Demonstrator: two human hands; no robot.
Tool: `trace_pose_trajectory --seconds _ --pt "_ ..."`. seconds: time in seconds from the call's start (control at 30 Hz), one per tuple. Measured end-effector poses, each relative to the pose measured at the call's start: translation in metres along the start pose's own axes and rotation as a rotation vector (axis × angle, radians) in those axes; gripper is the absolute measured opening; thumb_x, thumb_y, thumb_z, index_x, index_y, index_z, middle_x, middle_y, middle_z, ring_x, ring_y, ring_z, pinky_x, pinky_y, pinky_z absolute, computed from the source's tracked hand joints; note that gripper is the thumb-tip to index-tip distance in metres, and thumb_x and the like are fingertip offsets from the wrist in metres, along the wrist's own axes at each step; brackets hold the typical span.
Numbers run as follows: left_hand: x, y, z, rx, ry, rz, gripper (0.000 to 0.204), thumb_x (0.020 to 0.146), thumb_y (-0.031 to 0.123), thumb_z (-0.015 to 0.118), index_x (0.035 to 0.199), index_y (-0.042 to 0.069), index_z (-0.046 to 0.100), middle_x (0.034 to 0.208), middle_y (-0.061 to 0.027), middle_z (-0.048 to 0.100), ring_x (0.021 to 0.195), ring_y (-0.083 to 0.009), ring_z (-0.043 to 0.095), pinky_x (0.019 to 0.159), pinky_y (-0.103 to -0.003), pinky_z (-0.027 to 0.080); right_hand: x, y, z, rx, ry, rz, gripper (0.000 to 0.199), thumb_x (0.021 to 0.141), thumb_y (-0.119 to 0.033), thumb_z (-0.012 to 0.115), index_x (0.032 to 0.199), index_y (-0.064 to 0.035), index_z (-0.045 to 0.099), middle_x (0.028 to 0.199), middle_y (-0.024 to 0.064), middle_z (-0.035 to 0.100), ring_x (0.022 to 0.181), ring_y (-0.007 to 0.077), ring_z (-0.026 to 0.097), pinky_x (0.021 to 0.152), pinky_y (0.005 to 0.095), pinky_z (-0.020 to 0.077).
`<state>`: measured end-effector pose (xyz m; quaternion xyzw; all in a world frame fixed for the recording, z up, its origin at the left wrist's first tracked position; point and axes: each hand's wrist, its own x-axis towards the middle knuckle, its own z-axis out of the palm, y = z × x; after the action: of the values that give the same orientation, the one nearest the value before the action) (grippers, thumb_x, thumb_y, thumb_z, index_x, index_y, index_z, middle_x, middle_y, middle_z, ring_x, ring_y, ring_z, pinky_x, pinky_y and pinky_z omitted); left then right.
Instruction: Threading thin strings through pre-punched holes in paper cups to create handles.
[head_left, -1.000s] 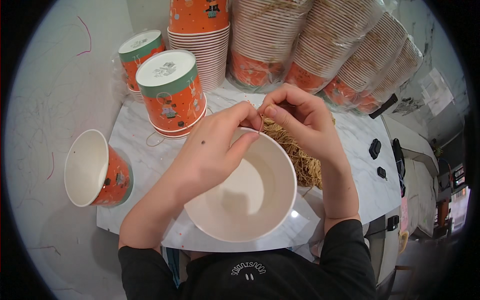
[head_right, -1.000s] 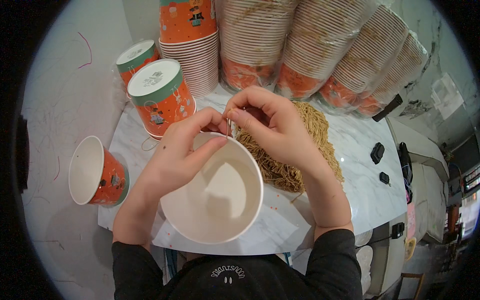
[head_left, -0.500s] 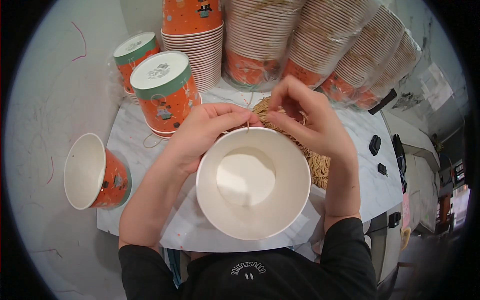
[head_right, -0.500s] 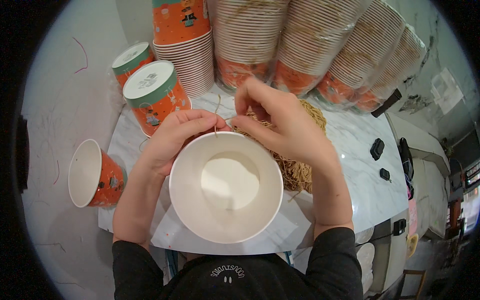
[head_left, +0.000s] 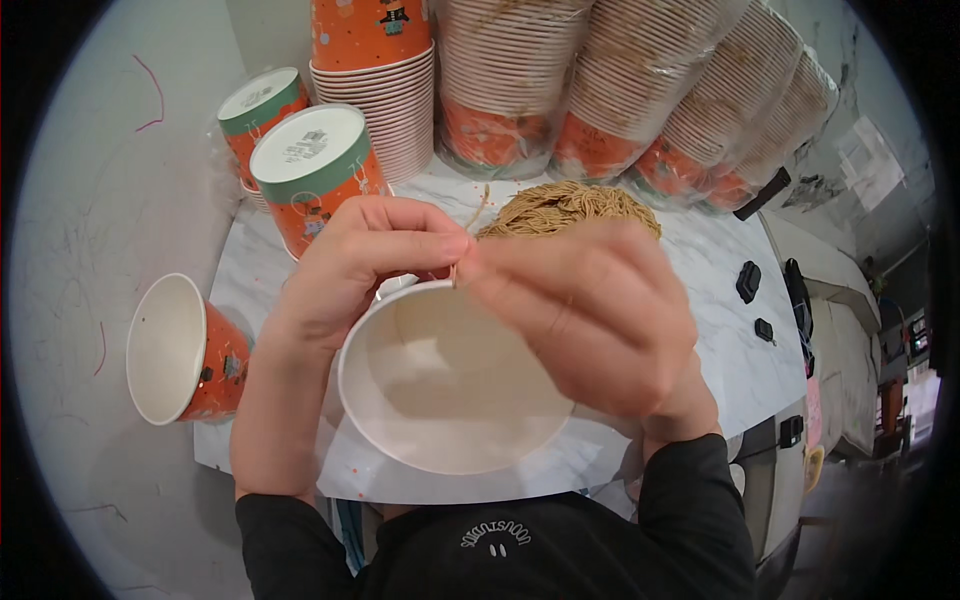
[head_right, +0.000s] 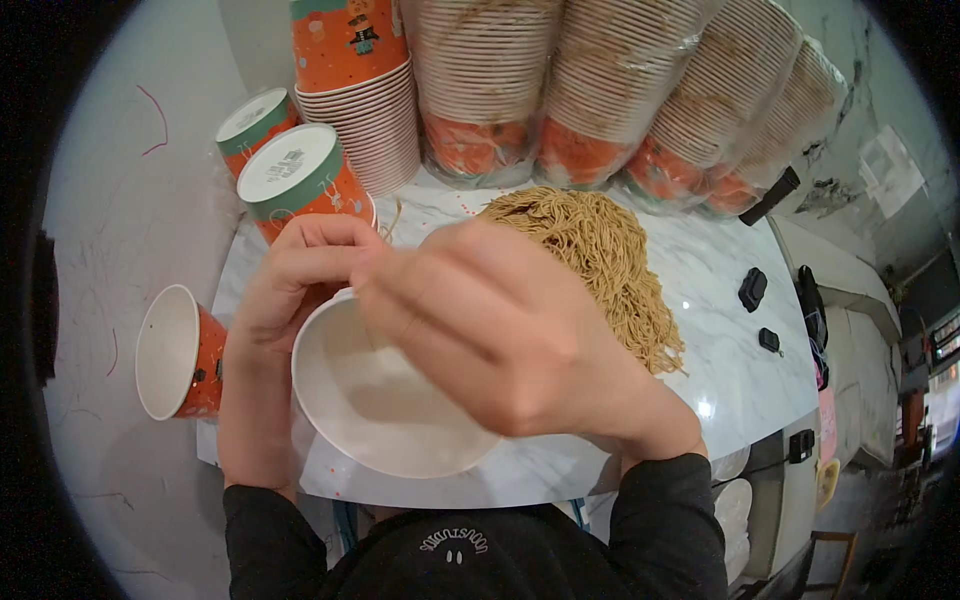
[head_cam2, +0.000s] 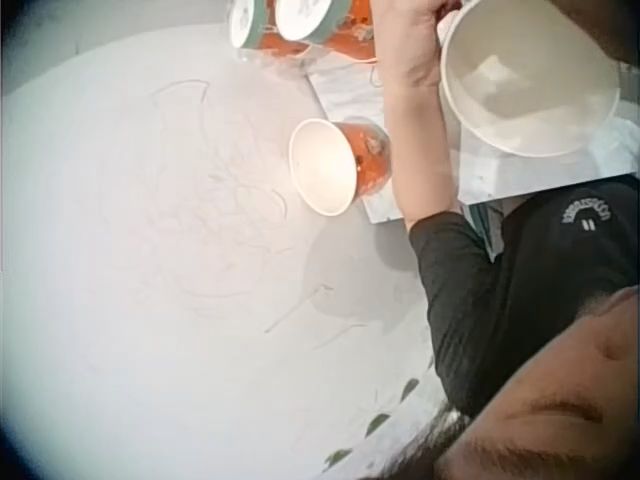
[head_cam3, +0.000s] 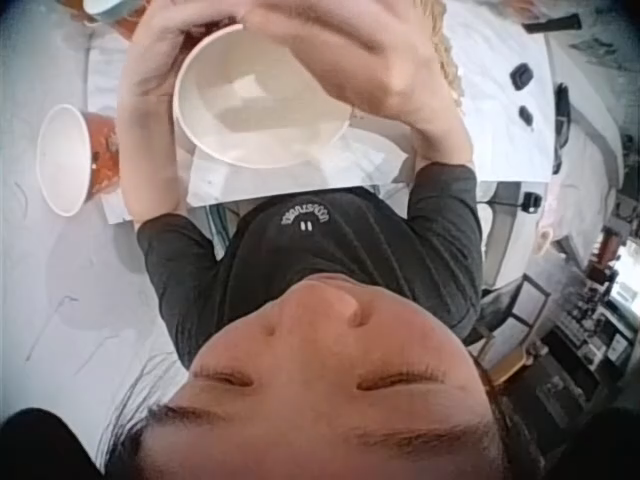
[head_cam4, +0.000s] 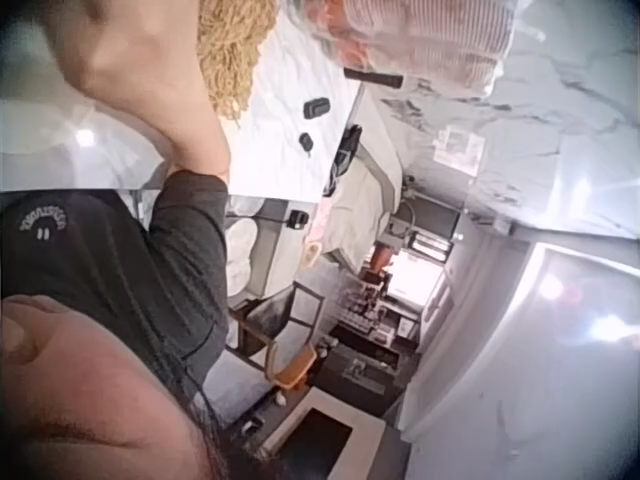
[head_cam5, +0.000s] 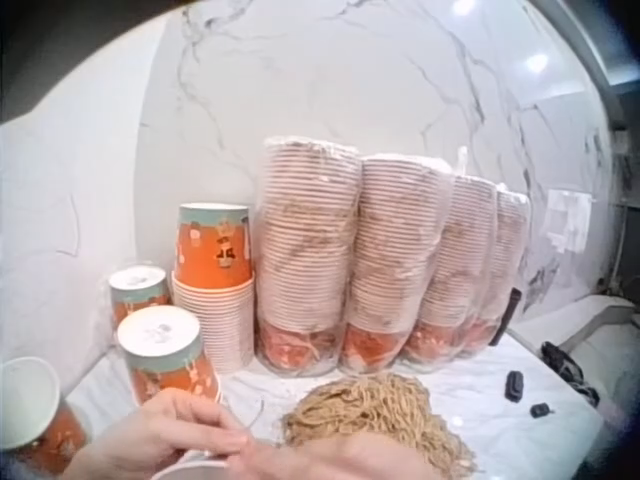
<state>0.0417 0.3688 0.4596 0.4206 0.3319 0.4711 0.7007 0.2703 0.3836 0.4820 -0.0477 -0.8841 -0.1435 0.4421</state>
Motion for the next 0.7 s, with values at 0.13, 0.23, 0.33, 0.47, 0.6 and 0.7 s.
trace_pose_trajectory --seconds 0.13,0.23,0.33,0.47,0.6,0.7 --pt "-0.001 -0.001 0.009 0.028 -0.02 -0.034 0.01 0.089 0.008 0.068 0.088 -0.001 0.069 0.085 -0.0102 0.073 0.077 -0.0139 0.07 0.071 -0.026 0.055 -0.001 0.015 -0.004 -0.131 0.004 0.153 0.035 0.066 -0.004 0.076 0.1 -0.0058 0.079 0.1 0.0044 0.074 0.083 0.0256 0.062 0.072 0.0344 0.0524" --pt "0.004 -0.009 0.011 0.022 -0.002 -0.045 0.011 0.091 0.009 0.066 0.087 -0.001 0.068 0.086 -0.0114 0.073 0.076 -0.0149 0.07 0.072 -0.027 0.056 -0.002 0.023 -0.003 -0.1 -0.041 0.166 0.033 0.069 -0.003 0.077 0.101 -0.0075 0.079 0.101 0.0037 0.074 0.087 0.0261 0.061 0.075 0.0352 0.052" --pt "0.007 -0.014 0.011 -0.008 0.0 -0.041 0.012 0.092 0.009 0.065 0.088 -0.001 0.069 0.087 -0.0118 0.073 0.077 -0.0149 0.07 0.072 -0.027 0.056 -0.009 0.042 0.007 0.118 -0.098 0.178 0.032 0.073 -0.004 0.078 0.104 -0.0055 0.074 0.105 0.0049 0.07 0.097 0.0288 0.06 0.083 0.0386 0.0523" --pt "0.011 -0.016 0.012 -0.01 0.028 -0.049 0.016 0.094 0.012 0.064 0.089 -0.002 0.071 0.086 -0.0114 0.073 0.077 -0.0147 0.07 0.073 -0.028 0.056 -0.021 0.067 0.016 0.314 -0.181 0.312 0.016 0.083 -0.007 0.078 0.099 -0.0083 0.076 0.105 0.0055 0.072 0.102 0.0264 0.061 0.086 0.0372 0.0512" --pt "0.019 -0.028 0.009 -0.024 0.055 -0.009 0.019 0.096 0.017 0.063 0.091 -0.001 0.071 0.086 -0.01 0.073 0.076 -0.0136 0.069 0.072 -0.026 0.056 -0.029 0.081 0.022 0.414 -0.211 0.368 0.008 0.085 -0.009 0.077 0.093 -0.0084 0.075 0.104 0.0029 0.073 0.102 0.0222 0.061 0.087 0.0353 0.0475" --pt "0.025 -0.035 0.011 -0.062 0.152 0.026 0.02 0.098 0.016 0.062 0.097 -0.001 0.072 0.087 -0.0088 0.075 0.074 -0.0104 0.068 0.07 -0.024 0.055 -0.028 0.078 0.026 0.268 -0.187 0.355 0.006 0.086 -0.007 0.075 0.092 -0.0071 0.075 0.103 0.0027 0.074 0.1 0.0202 0.062 0.085 0.0332 0.048"
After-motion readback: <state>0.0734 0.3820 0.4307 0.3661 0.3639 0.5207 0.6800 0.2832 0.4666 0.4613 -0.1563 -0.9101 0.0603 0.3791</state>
